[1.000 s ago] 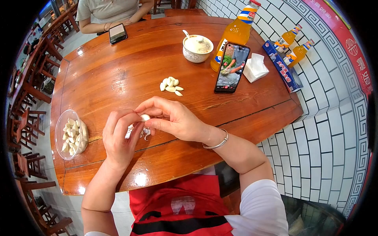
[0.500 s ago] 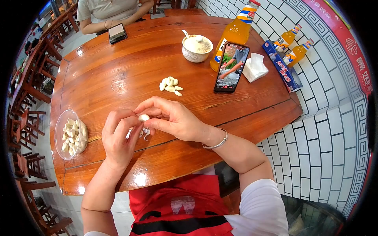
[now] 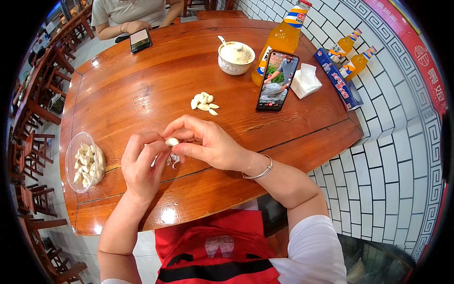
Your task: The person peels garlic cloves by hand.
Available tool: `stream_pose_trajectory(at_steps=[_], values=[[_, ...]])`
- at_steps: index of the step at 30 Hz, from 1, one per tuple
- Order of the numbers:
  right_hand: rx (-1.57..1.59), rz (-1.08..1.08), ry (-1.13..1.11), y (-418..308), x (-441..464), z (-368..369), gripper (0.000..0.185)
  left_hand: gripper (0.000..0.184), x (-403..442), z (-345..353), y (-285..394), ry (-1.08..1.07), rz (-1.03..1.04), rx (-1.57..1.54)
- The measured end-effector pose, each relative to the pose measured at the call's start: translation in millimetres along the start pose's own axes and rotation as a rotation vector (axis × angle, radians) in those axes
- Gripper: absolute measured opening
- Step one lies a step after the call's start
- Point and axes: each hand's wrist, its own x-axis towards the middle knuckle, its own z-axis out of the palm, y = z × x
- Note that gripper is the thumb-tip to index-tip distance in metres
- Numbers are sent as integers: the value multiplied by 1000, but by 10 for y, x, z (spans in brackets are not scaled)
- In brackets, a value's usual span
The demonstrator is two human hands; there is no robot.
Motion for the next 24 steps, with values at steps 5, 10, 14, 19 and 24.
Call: stream_pose_trajectory(at_steps=[5,10,14,19,24], values=[[-11,45,-28,-20,-10,-29,23,29,22,28,34,41,-24,5],[-16,24,-33,3,-9,-37,23,29,18,22,17,12,-6,9],[-5,25,-33,8,-7,-34,23,28,16,18,16,15,1,9],[17,24,-26,20,-8,-27,23,29,14,18,10,16,6,4],[4,37,-31,-16,-13,-30,23,29,-2,11,1,8,5,7]])
